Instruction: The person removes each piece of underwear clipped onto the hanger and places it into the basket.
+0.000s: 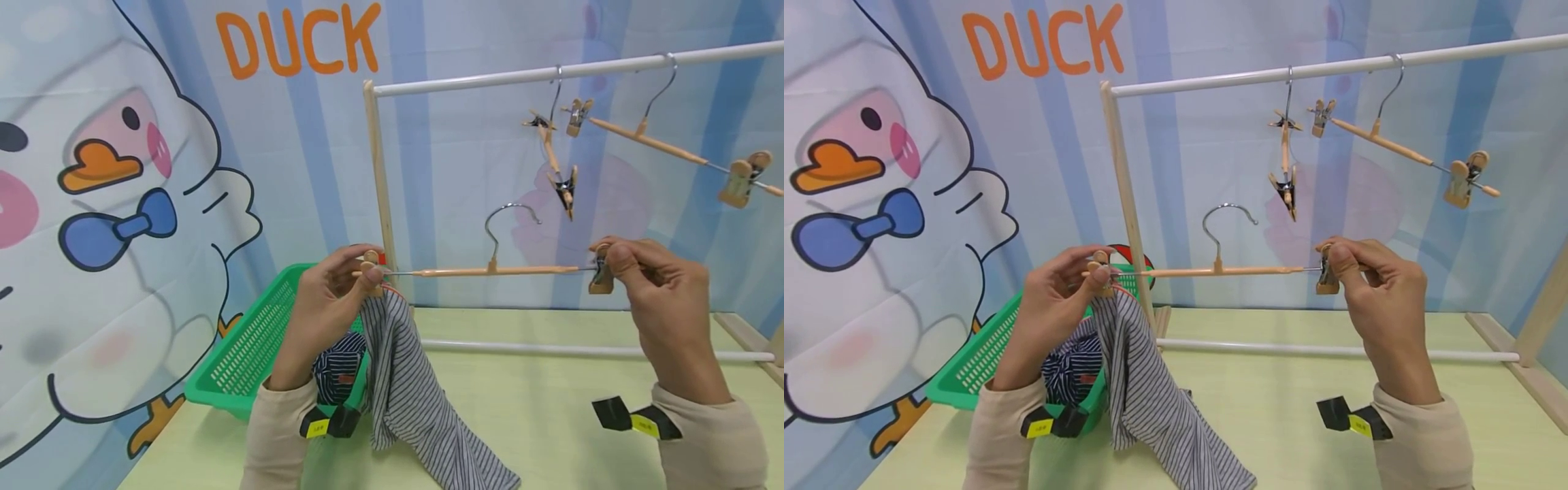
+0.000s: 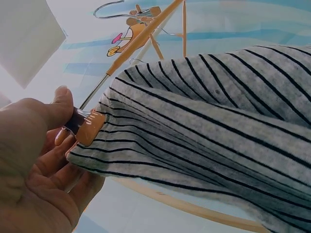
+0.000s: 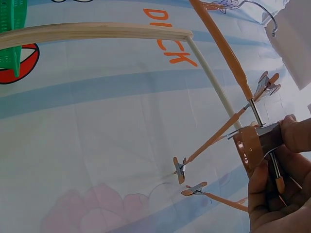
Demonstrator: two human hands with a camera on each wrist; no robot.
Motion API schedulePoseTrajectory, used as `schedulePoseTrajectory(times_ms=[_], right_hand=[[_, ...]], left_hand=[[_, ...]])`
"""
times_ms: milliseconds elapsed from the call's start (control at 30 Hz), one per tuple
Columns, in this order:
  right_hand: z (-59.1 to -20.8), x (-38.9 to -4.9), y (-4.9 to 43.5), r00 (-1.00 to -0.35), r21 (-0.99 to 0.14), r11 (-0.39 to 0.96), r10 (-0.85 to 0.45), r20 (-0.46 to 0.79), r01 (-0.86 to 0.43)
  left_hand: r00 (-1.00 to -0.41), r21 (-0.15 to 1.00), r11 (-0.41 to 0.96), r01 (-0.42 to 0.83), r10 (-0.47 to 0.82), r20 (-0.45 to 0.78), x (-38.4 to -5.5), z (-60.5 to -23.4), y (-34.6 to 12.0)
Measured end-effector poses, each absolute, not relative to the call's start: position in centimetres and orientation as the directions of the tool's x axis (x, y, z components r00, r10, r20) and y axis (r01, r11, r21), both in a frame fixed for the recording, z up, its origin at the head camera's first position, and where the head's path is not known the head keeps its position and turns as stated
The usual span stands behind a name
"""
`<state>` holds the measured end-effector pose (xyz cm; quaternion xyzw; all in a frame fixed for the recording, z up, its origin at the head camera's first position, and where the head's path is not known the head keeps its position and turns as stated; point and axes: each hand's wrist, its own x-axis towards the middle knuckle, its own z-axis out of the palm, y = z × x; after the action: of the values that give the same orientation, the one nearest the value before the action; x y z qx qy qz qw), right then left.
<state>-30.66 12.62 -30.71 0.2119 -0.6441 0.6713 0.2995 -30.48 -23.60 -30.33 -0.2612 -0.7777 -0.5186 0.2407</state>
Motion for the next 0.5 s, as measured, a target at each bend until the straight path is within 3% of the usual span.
schedulePoseTrajectory(times_ms=[500], right_hand=[[-30.54,-30.62,12.73,-0.74,-0.757,0.159,0.161,0.653,-0.633]], left_hand=[[-0.753,0.691,0.317,0.65,0.141,0.643,-30.49,-30.37,-23.11]])
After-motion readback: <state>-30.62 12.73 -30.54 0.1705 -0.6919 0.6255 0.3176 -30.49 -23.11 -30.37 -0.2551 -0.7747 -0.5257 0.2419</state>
